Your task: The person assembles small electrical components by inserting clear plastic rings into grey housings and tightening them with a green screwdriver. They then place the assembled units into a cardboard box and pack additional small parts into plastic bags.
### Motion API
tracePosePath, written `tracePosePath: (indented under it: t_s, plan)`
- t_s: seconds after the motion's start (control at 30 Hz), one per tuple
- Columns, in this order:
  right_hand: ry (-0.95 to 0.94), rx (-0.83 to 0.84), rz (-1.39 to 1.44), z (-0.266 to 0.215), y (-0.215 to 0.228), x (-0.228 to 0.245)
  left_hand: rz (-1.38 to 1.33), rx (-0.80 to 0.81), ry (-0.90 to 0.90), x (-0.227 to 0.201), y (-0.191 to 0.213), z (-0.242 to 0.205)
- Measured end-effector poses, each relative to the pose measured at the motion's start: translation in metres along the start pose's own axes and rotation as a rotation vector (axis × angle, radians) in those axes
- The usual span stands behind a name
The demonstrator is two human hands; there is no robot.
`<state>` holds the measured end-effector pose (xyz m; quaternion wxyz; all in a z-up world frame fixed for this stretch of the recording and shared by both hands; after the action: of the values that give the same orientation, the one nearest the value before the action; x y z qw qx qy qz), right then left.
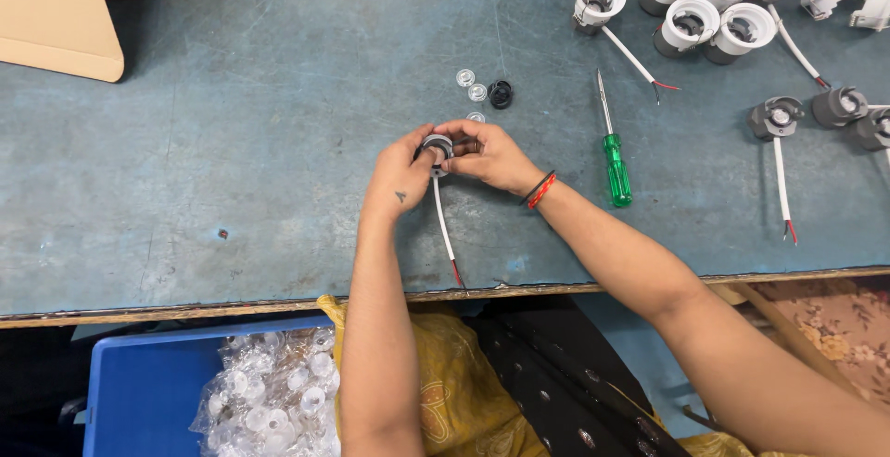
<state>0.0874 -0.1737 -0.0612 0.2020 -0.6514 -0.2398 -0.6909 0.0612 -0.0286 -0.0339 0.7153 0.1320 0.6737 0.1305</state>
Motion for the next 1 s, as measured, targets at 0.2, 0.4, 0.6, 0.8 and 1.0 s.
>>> tracePosePath:
  t_s: [0.2,0.4,0.6,0.8,1.0]
  plan:
    - [-0.003,-0.052,0.059,0.002,0.001,-0.007,0.092,-0.095,0.043,-0.011,-0.001,-0.003]
    - [-0.016,-0.076,0.062,0.003,0.005,-0.011,0.064,-0.168,0.049,-0.023,0.001,-0.003]
    - [-0.033,-0.087,0.070,0.005,0.007,-0.012,-0.009,-0.223,0.117,-0.012,0.001,-0.002]
    - [0.013,-0.108,0.274,0.004,0.012,-0.011,-0.395,-0.265,0.117,0.008,-0.003,0.012]
    - [0.046,-0.171,0.366,0.001,0.019,-0.011,-0.774,-0.067,0.323,0.020,-0.008,0.012]
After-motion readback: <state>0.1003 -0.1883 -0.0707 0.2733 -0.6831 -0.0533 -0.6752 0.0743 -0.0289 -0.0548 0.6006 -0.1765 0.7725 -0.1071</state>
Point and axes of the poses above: each hand's wrist, its own z-axis towards the middle knuckle, its own y-axis out of the back of the hand, x = y × z, the point moved 8 cm from there along z, towards the middle knuckle, and after that the axes turned 8 degrees about -z, right-handed, at the moved point
